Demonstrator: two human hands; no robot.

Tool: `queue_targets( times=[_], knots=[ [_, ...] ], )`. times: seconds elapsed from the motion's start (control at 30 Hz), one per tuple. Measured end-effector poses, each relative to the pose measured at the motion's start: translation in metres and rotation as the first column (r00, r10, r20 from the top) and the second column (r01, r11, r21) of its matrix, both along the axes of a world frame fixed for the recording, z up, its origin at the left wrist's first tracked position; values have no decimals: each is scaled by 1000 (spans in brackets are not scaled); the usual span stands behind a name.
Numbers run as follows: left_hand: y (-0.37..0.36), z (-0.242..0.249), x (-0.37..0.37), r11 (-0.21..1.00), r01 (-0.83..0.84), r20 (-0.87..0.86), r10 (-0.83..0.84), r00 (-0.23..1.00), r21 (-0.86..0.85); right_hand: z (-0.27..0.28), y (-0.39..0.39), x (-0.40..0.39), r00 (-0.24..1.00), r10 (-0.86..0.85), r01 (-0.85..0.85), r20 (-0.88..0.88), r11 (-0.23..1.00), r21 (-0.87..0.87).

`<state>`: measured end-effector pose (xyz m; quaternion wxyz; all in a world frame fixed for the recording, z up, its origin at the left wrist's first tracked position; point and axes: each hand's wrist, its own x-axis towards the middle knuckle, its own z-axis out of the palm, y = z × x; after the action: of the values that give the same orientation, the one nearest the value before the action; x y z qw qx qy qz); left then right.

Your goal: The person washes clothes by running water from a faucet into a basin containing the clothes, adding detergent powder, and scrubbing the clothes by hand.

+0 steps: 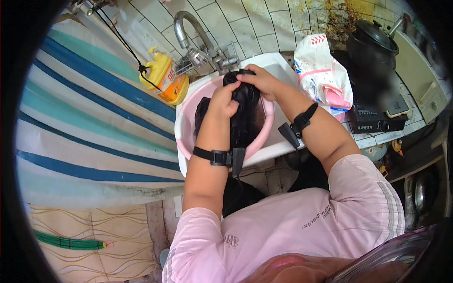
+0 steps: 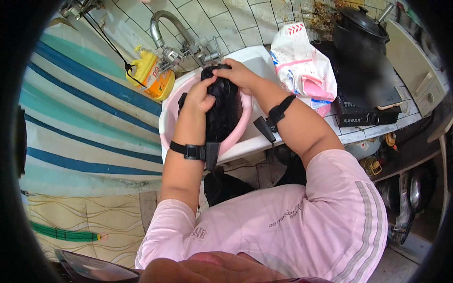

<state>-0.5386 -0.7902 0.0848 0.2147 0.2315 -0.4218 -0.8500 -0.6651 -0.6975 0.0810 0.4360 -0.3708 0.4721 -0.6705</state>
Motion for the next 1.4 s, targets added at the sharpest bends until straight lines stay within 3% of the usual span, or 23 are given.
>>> queue_targets(
  times=[0.03, 0.2, 0.27, 0.3, 0.33, 0.4, 0.47, 0.53, 0.57, 0.6, 0.67, 0.73, 0.83, 0.87, 0.93, 0.97, 1.0, 1.07, 1.13, 1.27, 1.33, 1.37, 1.4],
  knots=[
    [1, -3, -1, 998, -58, -15, 57, 998, -35, 2, 1, 2, 997, -62, 63, 51, 998, -11],
    [7, -16, -11, 953, -236, -17, 237, 971, -188, -3, -4, -2, 992, -101, 102, -74, 995, 1],
    [1, -26, -18, 940, -304, 44, 314, 948, -156, -4, -4, 5, 816, -197, 246, -544, 969, 18],
    [7, -17, -13, 972, -222, 56, 227, 972, -80, -1, -3, 12, 664, -251, 281, -705, 957, -77],
    [8, -18, -12, 972, -223, 48, 226, 973, -74, 3, 0, 22, 657, -249, 280, -712, 957, -76],
    [7, -20, -12, 967, -231, -38, 236, 971, 109, 11, 3, 41, 541, -379, 331, -751, 917, -224],
    [5, -21, -12, 970, -211, -40, 217, 975, 125, 15, 0, 45, 567, -355, 339, -743, 923, -182],
    [12, -8, -10, 974, -225, 140, 221, 965, 14, 12, -15, 32, 591, -367, 406, -718, 905, -128],
    [17, -3, -8, 974, -225, 136, 221, 966, 19, 10, -23, 22, 510, -344, 434, -788, 894, -110],
    [21, 1, -6, 981, -191, 101, 194, 976, -36, 5, -25, 17, 507, -342, 432, -791, 895, -110],
    [21, 2, -4, 983, -159, 65, 166, 984, -92, -6, -27, 7, 584, -260, 388, -769, 922, -16],
    [16, -5, -7, 982, -181, 68, 184, 981, -42, -3, -19, 16, 597, -259, 346, -759, 937, -48],
    [5, -9, -8, 984, -167, 116, 160, 980, 57, 7, -6, 42, 374, -419, 345, -827, 891, -296],
    [6, -11, -7, 984, -167, 114, 159, 981, 60, 11, -3, 50, 372, -417, 344, -829, 892, -294],
    [15, -10, -2, 964, -225, -25, 231, 973, 143, 17, 1, 58, 335, -442, 257, -832, 892, -371],
    [13, -13, -5, 975, -218, 4, 218, 976, 35, 20, -7, 49, 399, -367, 324, -840, 914, -245],
    [18, -6, -3, 975, -220, 4, 220, 976, 39, 19, -14, 37, 398, -363, 322, -842, 915, -242],
    [28, 18, 2, 991, -79, 89, 70, 994, 104, 7, -26, 11, 623, -297, 401, -724, 916, -31],
    [25, 16, 1, 995, -99, 65, 98, 993, 12, 2, -26, 9, 558, -283, 406, -780, 913, -40],
    [20, 9, -2, 988, -132, 36, 129, 991, 78, 14, -1, 39, 608, -366, 423, -704, 900, -102],
    [9, -6, -6, 983, -170, 21, 169, 985, 66, 23, 11, 61, 371, -470, 396, -801, 860, -321],
    [2, -16, -5, 987, -122, -49, 128, 991, 106, 24, 13, 67, 339, -542, 298, -769, 837, -458],
    [-2, -20, -6, 987, -72, -120, 89, 989, 143, 24, 10, 63, 339, -541, 298, -770, 838, -458]
  ],
)
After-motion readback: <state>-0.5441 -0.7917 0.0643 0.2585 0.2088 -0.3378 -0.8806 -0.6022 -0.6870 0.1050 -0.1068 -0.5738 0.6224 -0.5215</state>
